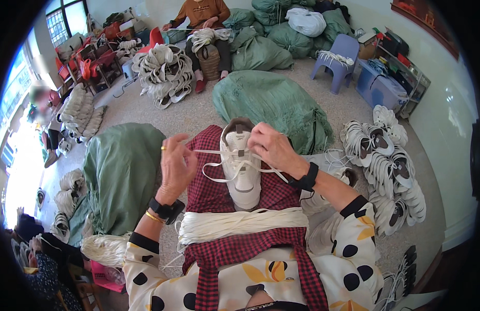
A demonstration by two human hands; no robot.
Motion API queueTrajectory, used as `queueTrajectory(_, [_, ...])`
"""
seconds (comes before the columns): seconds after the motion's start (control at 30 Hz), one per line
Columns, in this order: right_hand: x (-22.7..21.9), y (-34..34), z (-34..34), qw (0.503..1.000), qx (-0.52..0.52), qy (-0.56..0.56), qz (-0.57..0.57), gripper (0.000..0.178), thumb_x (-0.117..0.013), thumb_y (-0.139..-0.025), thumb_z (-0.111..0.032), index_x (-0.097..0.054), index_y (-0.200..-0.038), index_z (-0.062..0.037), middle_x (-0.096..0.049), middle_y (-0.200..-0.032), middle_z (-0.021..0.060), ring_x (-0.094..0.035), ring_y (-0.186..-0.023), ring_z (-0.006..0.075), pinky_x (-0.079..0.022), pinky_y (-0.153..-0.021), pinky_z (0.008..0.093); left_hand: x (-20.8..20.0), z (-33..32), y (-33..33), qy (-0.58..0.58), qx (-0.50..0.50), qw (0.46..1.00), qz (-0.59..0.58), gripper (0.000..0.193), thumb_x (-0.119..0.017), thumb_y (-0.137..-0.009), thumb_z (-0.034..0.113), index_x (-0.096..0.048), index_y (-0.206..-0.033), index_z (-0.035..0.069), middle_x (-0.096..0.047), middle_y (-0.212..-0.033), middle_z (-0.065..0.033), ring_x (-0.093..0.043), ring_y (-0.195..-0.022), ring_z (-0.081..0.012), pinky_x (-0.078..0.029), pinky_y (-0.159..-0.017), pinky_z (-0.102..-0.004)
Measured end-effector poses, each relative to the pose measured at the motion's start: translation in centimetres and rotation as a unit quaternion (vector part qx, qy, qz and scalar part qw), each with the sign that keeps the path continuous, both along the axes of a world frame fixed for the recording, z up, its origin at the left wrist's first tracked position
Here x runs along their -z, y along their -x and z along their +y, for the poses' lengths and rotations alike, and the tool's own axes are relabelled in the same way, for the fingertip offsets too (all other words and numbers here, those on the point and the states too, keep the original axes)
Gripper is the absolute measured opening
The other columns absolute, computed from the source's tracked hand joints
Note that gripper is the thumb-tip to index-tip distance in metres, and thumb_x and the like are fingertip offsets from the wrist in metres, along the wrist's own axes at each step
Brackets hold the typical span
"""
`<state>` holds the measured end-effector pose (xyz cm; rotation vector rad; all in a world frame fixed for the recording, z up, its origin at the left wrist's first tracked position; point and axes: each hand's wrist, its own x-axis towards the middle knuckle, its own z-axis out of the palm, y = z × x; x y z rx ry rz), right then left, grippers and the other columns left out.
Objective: Lace a white shoe while sitting in a workshop.
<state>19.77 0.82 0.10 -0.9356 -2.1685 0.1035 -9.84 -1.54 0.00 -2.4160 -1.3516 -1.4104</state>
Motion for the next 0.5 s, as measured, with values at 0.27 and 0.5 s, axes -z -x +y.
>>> queueTrajectory(0.27, [-2.0, -11.0, 2.1, 0.978, 0.185, 0.09, -0.021, 0.008, -0.064, -0.084, -0.012, -0.062, -0.087, -0.0049, -0.063, -0.093, 0.0101, -0.062, -0.093, 0.0308, -0.051, -0.078, 0.0423, -1.8, 1.2, 11.6, -0.098, -0.196, 0.976, -0.014, 0.014, -0.067, -0.076, -0.002, -0.053, -0.075, 0.002, -0.063, -0.117, -0.0161, -0.059, -0.11, -0.0337, -0.045, -0.098, -0.0424])
queueTrajectory(0.5, [1.8, -3.1, 1.2, 0.999, 0.034, -0.004, -0.015, 0.015, -0.069, -0.081, -0.012, -0.06, -0.09, -0.0034, -0.062, -0.089, 0.0132, -0.061, -0.092, 0.0333, -0.05, -0.078, 0.0442, -5.7, -1.2, 20.3, -0.249, -0.348, 0.904, 0.003, 0.01, -0.065, -0.083, -0.001, -0.056, -0.078, 0.0, -0.064, -0.12, -0.0148, -0.062, -0.106, -0.0307, -0.05, -0.088, -0.0367])
